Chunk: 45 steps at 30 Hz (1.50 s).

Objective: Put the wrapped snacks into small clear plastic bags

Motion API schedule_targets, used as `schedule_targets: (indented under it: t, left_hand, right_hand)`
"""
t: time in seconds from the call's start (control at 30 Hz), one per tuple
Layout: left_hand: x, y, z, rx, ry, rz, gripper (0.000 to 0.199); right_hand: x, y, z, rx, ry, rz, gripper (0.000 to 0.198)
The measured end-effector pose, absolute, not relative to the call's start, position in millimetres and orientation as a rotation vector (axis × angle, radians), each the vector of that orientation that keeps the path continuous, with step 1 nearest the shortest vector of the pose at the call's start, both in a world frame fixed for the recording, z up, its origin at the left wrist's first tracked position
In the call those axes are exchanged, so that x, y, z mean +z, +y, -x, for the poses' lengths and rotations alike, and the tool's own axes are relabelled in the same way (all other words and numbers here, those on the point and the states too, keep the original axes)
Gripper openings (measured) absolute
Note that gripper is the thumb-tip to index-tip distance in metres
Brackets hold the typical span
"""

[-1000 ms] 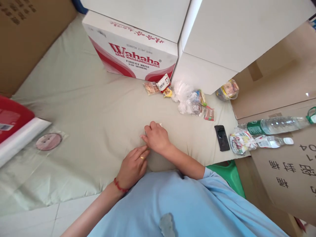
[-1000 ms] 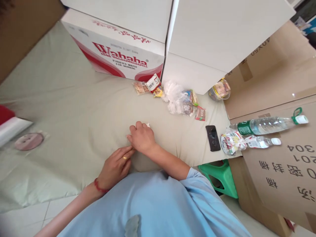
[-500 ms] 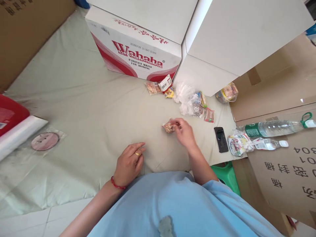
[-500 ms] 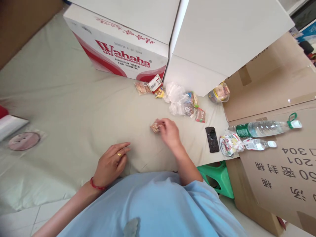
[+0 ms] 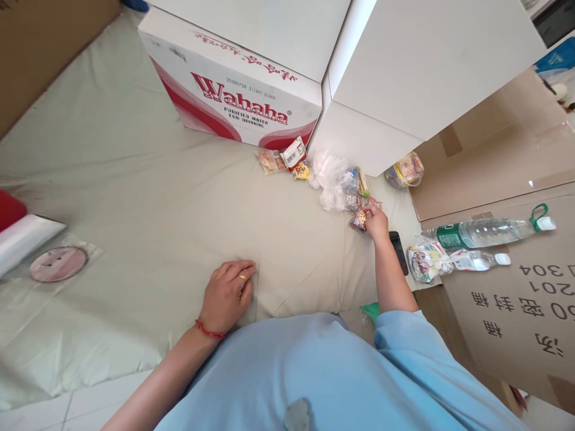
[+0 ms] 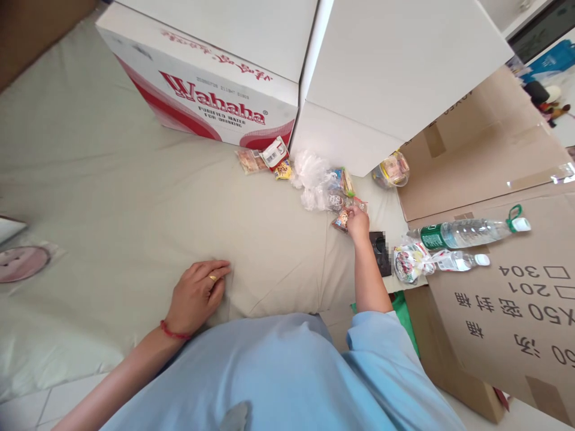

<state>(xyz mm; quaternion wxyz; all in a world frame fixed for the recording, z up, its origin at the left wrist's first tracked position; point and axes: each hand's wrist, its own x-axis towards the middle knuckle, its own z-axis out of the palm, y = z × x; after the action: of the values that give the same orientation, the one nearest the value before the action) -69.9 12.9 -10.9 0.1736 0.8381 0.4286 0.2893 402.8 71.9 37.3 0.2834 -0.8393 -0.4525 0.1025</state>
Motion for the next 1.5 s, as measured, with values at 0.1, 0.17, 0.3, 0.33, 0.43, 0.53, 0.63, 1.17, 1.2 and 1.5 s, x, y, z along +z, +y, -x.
schedule_targets:
  t: [0.1,0.17,0.3,0.33,0.43,0.53,0.63,1.17,1.2,1.5]
  left_hand:
    - [-10.9,14.4,68.7,0.822,1.222,-2.386,0.028]
    - [-11.0,15.1,68.7,0.834,1.215,-2.391,0.028]
    - [-12.1,16.5,68.9,0.832,1.221,-2.383,0.028]
    - [-12.4,16.8,68.9,0.828,1.220,-2.384,0.028]
    - [-12.8,17.5,68.8,0.820,1.220,-2.393,0.028]
    - [-13.4,17.5,68.4,0.816,1.225,-2.391,0.028]
    - [-15.0,16.3,68.4,0.820,1.222,-2.374,0.028]
    - [39.2,22.9,35.8,0.756,0.912,-0.761,0.060]
    - [42.6,27.1,27.9,0.696,0.817,-0.651,0.065]
    - [45.5,49.6,16.6,0.764,0.783,-0.535,0.043]
  right_hand:
    - [32.4,75.8,-396.3,0.134,-1.233,2.345,0.025]
    - [33.8,75.0,-396.4,0.009,-1.300,2.385,0.027]
    - [44.5,79.1,-405.8,-0.206,-1.374,2.333,0.029]
    - [47.4,83.0,-407.8,-0.211,-1.349,2.291,0.029]
    - [52.6,101.3,-406.2,-0.107,-1.262,2.159,0.028]
    - [51.6,124.6,-392.3,-0.035,-1.259,2.044,0.035]
    - [51.2,142.4,-375.0,0.097,-1.301,2.027,0.052]
    - [87.6,10.5,-241.2,1.477,-0.628,1.169,0.033]
    - [81.7,7.8,-230.1,1.565,-0.662,1.233,0.035]
    - [72.5,10.0,-224.9,1.480,-1.013,1.573,0.046]
